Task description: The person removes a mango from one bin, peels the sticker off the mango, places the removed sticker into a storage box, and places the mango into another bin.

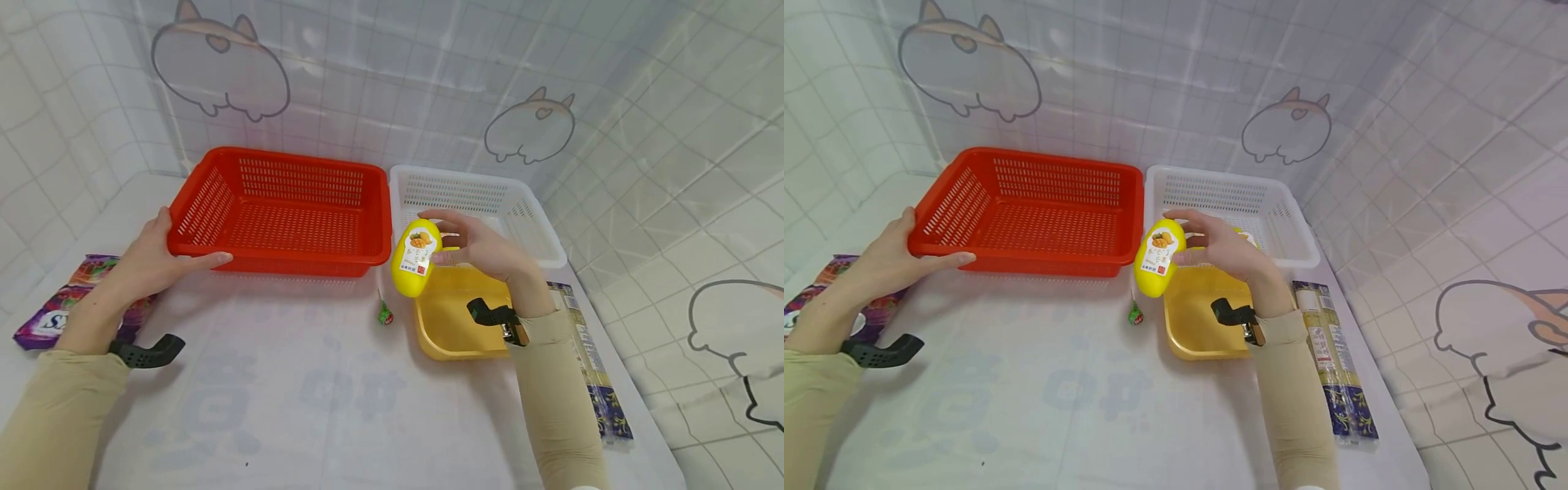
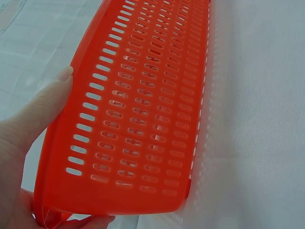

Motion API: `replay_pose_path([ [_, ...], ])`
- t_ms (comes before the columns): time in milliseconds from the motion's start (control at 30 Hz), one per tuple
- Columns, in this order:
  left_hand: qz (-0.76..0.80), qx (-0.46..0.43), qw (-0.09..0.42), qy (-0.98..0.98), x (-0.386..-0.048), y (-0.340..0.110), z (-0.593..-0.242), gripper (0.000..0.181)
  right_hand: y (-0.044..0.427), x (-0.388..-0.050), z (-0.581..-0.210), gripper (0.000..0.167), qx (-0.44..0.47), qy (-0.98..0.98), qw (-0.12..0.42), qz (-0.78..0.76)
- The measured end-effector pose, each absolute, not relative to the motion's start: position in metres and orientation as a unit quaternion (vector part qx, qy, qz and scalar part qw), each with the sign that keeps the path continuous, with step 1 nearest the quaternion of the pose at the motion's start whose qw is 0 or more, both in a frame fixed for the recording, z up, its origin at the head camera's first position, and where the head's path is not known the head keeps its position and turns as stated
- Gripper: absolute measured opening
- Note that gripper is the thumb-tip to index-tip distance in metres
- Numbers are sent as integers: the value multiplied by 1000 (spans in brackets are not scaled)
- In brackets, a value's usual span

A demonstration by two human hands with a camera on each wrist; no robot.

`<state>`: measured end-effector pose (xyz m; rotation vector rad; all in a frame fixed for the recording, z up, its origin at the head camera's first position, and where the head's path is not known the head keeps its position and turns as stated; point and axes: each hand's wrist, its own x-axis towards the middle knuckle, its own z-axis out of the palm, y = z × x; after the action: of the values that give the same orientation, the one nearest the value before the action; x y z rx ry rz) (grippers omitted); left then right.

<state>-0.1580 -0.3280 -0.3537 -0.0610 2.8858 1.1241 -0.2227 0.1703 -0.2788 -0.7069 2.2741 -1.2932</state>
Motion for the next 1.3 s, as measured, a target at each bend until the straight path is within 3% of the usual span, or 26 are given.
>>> replay_pose_path([
  [733,353,-23,22,935,-158,-327,-354,127,153,-183,-308,69,-261,785,242,-508],
  [1300,347,-29,37,937,-159,-332,-354,128,132,-178,-326,62,-327,728,278,-535],
])
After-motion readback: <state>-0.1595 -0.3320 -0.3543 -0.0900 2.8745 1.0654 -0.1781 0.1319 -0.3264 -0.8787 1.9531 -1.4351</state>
